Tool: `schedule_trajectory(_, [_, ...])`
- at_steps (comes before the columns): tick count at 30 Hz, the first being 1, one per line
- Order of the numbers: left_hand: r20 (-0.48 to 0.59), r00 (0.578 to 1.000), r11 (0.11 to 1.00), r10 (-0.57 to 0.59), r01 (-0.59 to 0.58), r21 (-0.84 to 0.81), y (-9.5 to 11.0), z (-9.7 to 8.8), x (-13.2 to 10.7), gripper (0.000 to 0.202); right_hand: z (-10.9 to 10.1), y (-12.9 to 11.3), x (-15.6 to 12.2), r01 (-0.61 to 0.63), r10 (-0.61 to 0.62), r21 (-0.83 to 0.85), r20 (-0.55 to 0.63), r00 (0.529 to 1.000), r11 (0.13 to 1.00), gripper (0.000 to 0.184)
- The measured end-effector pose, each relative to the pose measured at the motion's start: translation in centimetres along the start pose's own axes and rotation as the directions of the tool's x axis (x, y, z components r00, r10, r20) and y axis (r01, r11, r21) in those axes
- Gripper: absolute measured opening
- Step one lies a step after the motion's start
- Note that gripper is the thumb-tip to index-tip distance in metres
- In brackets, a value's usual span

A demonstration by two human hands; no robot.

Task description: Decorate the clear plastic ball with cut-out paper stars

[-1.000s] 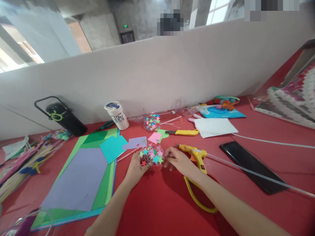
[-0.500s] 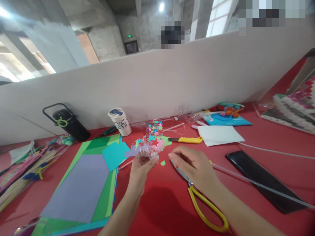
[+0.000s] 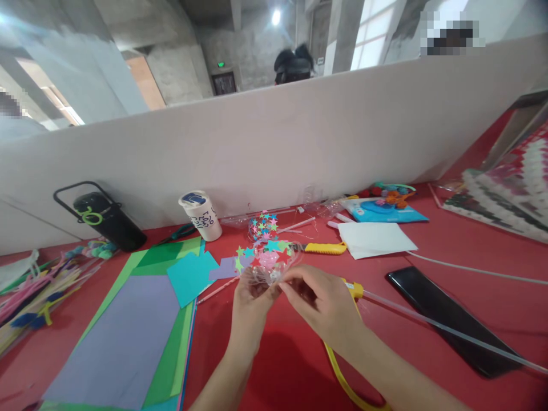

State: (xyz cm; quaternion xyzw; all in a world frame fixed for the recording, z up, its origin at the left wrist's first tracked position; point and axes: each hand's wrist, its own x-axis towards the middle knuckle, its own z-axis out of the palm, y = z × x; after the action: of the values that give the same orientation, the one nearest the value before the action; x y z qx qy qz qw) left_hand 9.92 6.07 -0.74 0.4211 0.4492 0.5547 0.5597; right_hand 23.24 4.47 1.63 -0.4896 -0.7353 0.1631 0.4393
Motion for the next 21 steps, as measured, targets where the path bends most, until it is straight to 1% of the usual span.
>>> schedule_trajectory(3, [0.014,1.0,1.0,-0.005,0.005,-0.007,-0.1,0.0,0.1,0.022,0.1,0.4,0.0,0.033,-0.033,0.003,0.014,0.999,0.999,0.008])
schedule_trajectory(9, [0.033,0.999,1.0,-0.018,0.018,0.017,-0.3,-0.1,0.3,0.023,0.5,1.6,0.2,0.099,-0.098,0.047,-0.009,0.995,0.994,0.008])
schedule_trajectory(15, [0.068,0.998,0.996,-0.005,-0.001,0.093,-0.2,-0.2,0.3,0.018,1.0,2.3,0.1,0.235,-0.239,-0.055,-0.072,0.968,0.97,0.009])
schedule_trajectory(18, [0.075,0.997,0.996,0.013,-0.019,0.084,-0.2,-0.1,0.1,0.016,1.1,2.5,0.0,0.279,-0.285,-0.079,-0.073,0.956,0.957,0.009])
schedule_trajectory(21, [0.074,0.997,0.998,0.003,-0.008,0.069,-0.1,0.0,0.0,0.018,1.1,2.7,-0.1,0.333,-0.341,-0.113,-0.065,0.938,0.936,0.011])
